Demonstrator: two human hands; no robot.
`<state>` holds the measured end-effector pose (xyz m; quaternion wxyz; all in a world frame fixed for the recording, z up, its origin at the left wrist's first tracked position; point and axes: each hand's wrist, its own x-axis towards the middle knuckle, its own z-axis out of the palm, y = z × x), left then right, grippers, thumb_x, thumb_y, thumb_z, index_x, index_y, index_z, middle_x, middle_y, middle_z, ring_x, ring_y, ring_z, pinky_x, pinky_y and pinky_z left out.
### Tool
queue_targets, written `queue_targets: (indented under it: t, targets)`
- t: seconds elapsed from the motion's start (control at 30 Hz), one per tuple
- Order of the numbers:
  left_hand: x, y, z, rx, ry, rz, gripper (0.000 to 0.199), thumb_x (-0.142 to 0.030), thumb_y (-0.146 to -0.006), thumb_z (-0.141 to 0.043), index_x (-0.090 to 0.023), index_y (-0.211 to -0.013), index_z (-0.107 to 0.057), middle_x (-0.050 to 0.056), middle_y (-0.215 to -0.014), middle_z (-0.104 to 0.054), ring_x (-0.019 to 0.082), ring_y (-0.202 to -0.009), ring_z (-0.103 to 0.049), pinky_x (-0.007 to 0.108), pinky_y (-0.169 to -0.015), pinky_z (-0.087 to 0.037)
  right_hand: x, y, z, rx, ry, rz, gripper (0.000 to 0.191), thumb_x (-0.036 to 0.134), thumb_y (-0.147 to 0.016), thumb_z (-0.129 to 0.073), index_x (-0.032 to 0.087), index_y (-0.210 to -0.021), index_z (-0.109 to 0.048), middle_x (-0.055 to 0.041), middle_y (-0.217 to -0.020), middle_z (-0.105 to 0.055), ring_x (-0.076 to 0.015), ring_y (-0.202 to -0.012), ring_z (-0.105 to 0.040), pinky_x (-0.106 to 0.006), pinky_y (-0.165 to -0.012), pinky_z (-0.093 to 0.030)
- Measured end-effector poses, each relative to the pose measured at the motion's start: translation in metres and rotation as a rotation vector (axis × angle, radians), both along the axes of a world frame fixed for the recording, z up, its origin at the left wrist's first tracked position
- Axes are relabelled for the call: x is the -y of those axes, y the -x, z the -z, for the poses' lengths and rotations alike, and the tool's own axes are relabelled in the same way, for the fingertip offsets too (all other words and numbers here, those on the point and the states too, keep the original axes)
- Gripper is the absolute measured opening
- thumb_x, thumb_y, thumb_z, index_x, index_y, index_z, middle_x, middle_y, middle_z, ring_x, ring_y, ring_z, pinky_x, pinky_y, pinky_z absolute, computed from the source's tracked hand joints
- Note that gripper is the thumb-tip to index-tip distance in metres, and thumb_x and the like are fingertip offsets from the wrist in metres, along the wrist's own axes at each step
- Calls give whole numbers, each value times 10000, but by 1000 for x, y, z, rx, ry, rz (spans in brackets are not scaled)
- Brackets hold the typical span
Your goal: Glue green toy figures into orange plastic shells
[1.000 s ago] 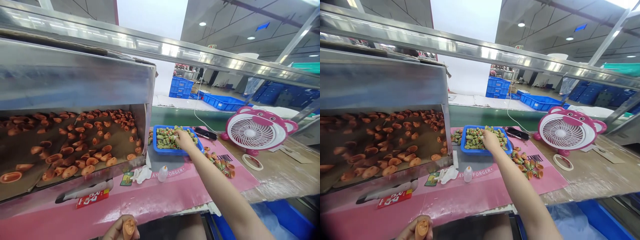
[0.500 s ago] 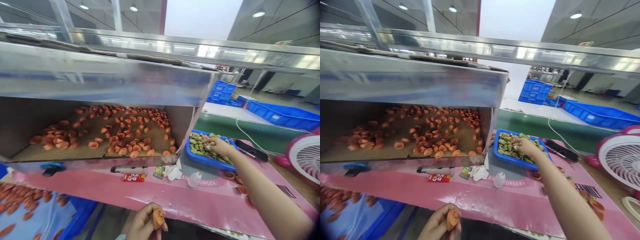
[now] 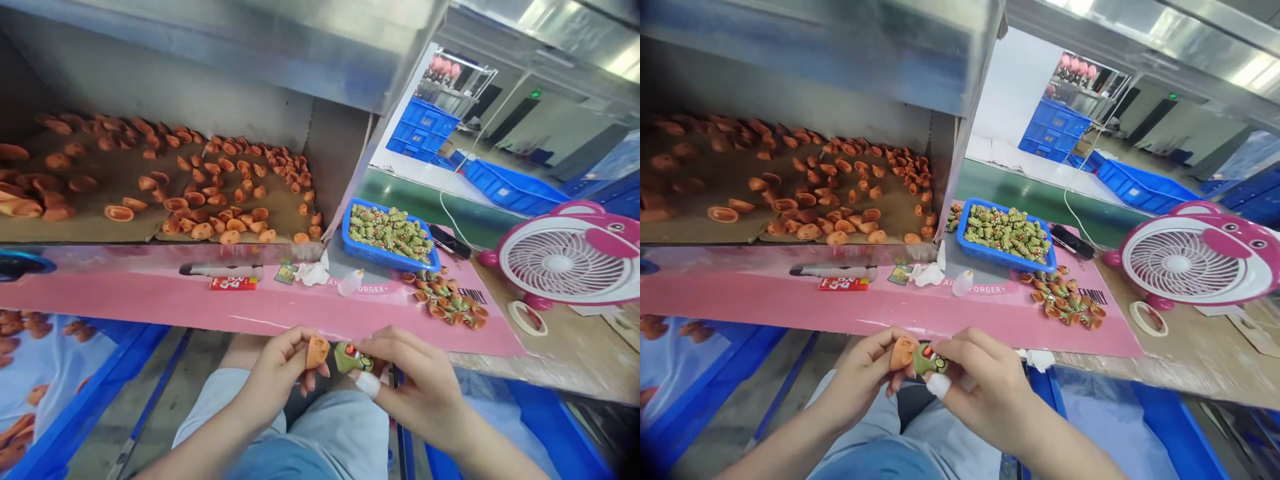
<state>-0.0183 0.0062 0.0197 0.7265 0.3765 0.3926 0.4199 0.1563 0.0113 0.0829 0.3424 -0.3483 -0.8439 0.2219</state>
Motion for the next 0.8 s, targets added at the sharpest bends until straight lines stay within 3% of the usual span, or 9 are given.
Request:
queue_targets:
  t: [0.13,0.37,0.8]
  targets:
    - [5,-4,-3,-76,-55,23,113,-247,-761,-484,-139,-792,-495,-15,-572,-549,60,-417,-408,172,-402,-325,7,0,4,57,-81,8,222,102,-738,-577,118,-956,-537,-51,-736,-527,-88,-563,-499,-174,-483,-425]
    - [8,-4,-8,-150,-103,20,87,-190,-780,-417,-143,-741,-479,-12,-583,-540,60,-438,-408,177,-429,-331,12,1,12,138,-169,18,266,91,-761,-538,143,-1020,-510,-56,-810,-538,-118,-703,-534,-194,-589,-454]
    - [7,-10,-9,-202,-134,-9,109,-213,-788,-428,-137,-742,-492,-22,-580,-520,61,-459,-422,170,-442,-346,17,0,24,245,-301,15,325,41,-776,-472,95,-1096,-471,-96,-882,-552,-154,-775,-542,-227,-617,-457]
